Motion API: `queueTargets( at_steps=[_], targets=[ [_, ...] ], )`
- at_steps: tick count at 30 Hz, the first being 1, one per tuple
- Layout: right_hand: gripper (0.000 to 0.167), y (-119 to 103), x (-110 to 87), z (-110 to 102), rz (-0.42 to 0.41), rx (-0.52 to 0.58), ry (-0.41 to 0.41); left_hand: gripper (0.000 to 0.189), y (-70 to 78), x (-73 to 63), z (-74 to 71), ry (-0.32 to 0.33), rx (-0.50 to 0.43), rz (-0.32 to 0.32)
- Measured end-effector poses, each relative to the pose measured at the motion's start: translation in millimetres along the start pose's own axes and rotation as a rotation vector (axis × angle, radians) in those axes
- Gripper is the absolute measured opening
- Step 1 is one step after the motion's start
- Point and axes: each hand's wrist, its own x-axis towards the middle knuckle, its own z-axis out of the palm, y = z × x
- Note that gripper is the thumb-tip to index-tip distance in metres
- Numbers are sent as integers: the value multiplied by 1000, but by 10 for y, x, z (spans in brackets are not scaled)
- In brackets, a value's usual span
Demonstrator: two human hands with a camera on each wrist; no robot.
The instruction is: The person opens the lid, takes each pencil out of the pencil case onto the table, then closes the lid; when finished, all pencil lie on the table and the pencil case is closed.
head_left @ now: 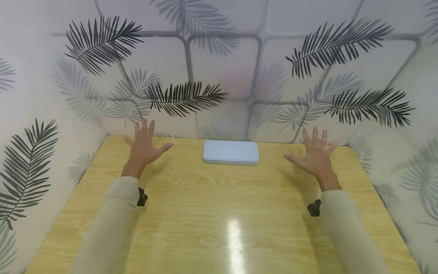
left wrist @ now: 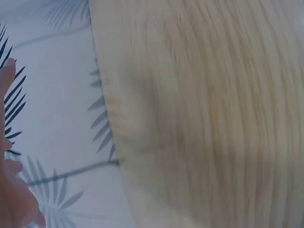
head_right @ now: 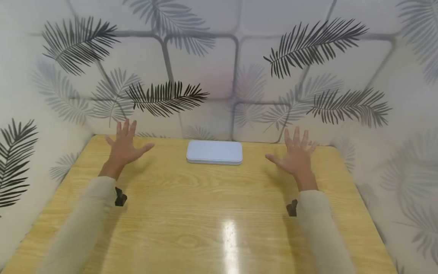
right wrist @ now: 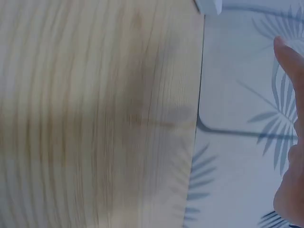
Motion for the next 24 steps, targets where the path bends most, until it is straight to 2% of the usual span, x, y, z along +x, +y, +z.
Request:
queueTargets(
  at_steps=[5,8,11,14,17,20,24],
  targets=[
    [108,-215,131,171,-10,293,-110,103,220,124,255,-94,-184,55],
    [108,-343,200,270,35,460,-186,104,389,181,393,-166,-297,50],
    [108,-479,266,373,84,566,-263,101,540,227,512,-238,-376,25],
    [107,-591,334,480,75,584,-321,95,656,255,644,-318,-424,-1],
    [106,-658,383,562,41,572,-338,91,767,260,759,-382,-464,0],
    [103,-689,395,615,25,580,-350,87,854,250,847,-407,-474,35],
    [97,-729,378,660,20,610,-370,81,918,222,893,-412,-474,66]
  ],
)
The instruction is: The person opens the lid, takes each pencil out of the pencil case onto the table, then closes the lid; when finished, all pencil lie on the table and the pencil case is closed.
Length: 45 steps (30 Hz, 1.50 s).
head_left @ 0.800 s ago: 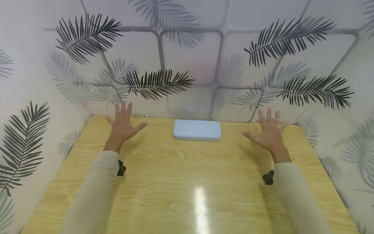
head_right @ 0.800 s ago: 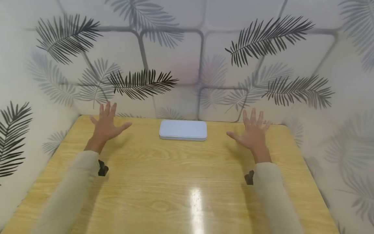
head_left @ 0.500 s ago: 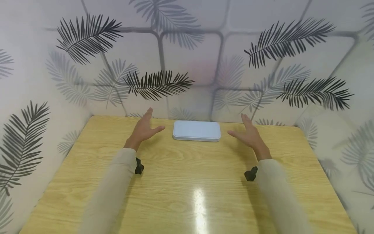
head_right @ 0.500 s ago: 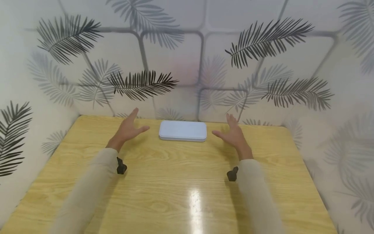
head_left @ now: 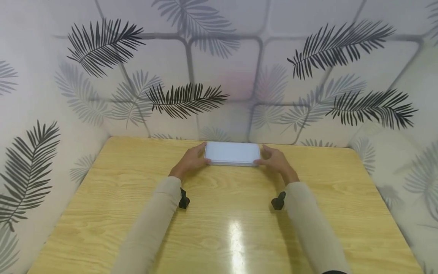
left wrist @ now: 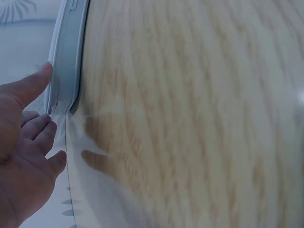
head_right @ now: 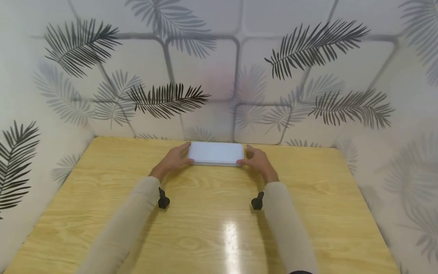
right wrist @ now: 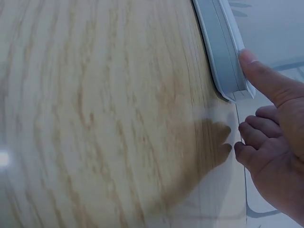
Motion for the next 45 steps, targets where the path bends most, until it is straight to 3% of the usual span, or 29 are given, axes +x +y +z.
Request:
queueTargets(
  at_steps=[7,22,28,38,45],
  targets=[
    [80,-33,-2,53,-11,34,28,77,36,-4,25,22,17,-2],
    [80,-159,-145,98,-7,-64,0,80,-12,-81,-56,-8,147,9],
    [81,-198,-250,180,-49,-155,-9,80,-56,-247,-61,-6,182,14],
    [83,-282,-510,320,-106,-313,-39,82,-65,-630,-5,14,160,-13],
    [50,-296,-697,402,-183,-388,-17,82,-18,-825,63,29,153,-20]
  ],
)
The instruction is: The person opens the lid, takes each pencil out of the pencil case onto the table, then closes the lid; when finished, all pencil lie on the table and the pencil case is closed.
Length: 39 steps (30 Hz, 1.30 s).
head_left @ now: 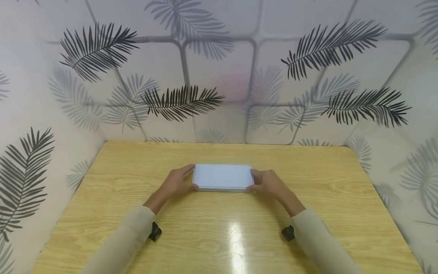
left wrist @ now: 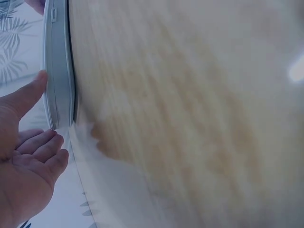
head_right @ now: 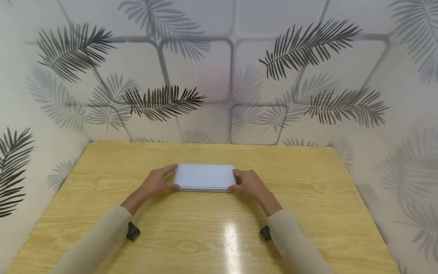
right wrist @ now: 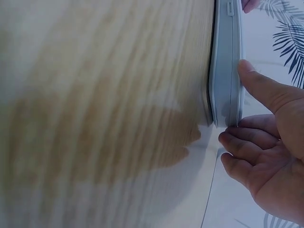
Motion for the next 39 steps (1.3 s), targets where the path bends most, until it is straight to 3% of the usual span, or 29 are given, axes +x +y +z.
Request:
queueTargets(
  at_steps=[7,13,18,22,26,32,39],
  targets=[
    [43,-7,-137,37,-32,-15,43,83,37,-110,50,-7,-27,-7],
    [44,-17,-123,-14,-43,-43,38,87,-34,-95,61,-13,-8,31],
    [68,-104,-111,-95,-32,-20,61,99,-153,-57,51,-32,-15,46],
    [70,-228,-73,-85,-147,10,49,104,-199,-26,53,-50,-56,64],
    [65,-346,-28,0,-287,-54,59,105,-181,-3,74,-66,-70,82],
    [63,-489,50,165,-437,-243,82,106,-146,18,102,-78,-47,54],
    [53,-552,132,302,-548,-391,94,103,-132,39,109,-75,-22,73]
  ],
)
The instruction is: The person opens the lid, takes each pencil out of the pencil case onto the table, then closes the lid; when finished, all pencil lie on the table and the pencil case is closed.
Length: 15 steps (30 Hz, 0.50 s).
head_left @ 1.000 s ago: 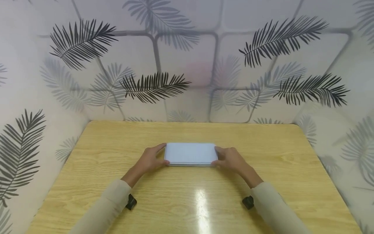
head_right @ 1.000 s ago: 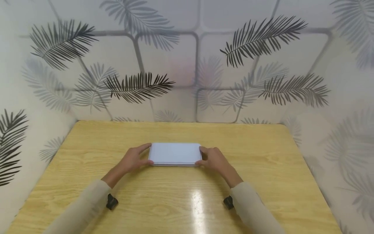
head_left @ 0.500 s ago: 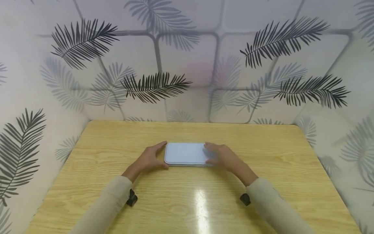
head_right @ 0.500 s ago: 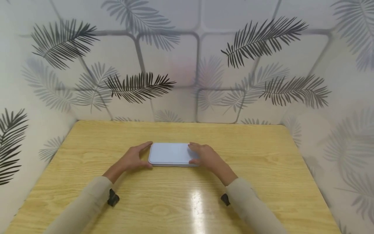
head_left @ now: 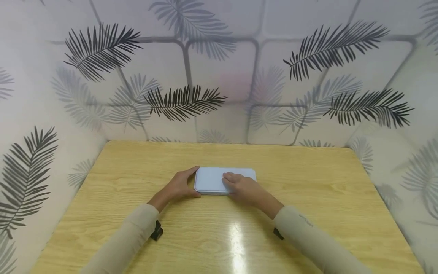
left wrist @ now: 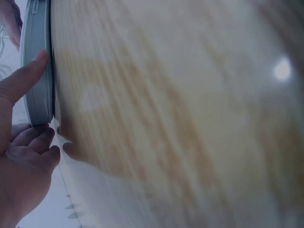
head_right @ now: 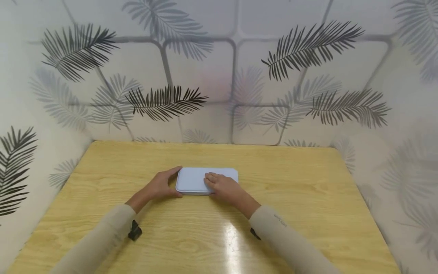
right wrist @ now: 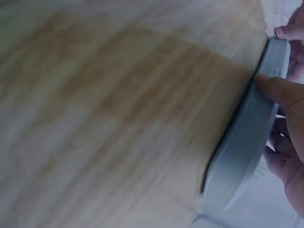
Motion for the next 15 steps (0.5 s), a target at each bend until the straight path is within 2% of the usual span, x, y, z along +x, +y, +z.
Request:
queueTargets(
  at_steps=[6,10,15],
  targets=[
    [38,-114,24,13,-87,-195,28,102,1,10,10,4,12,3],
    [30,-194,59,18,-88,-296,-31,101,-21,18,9,9,9,8],
    [32,-238,69,15,-93,-364,-91,102,-21,27,9,5,12,12]
  ],
)
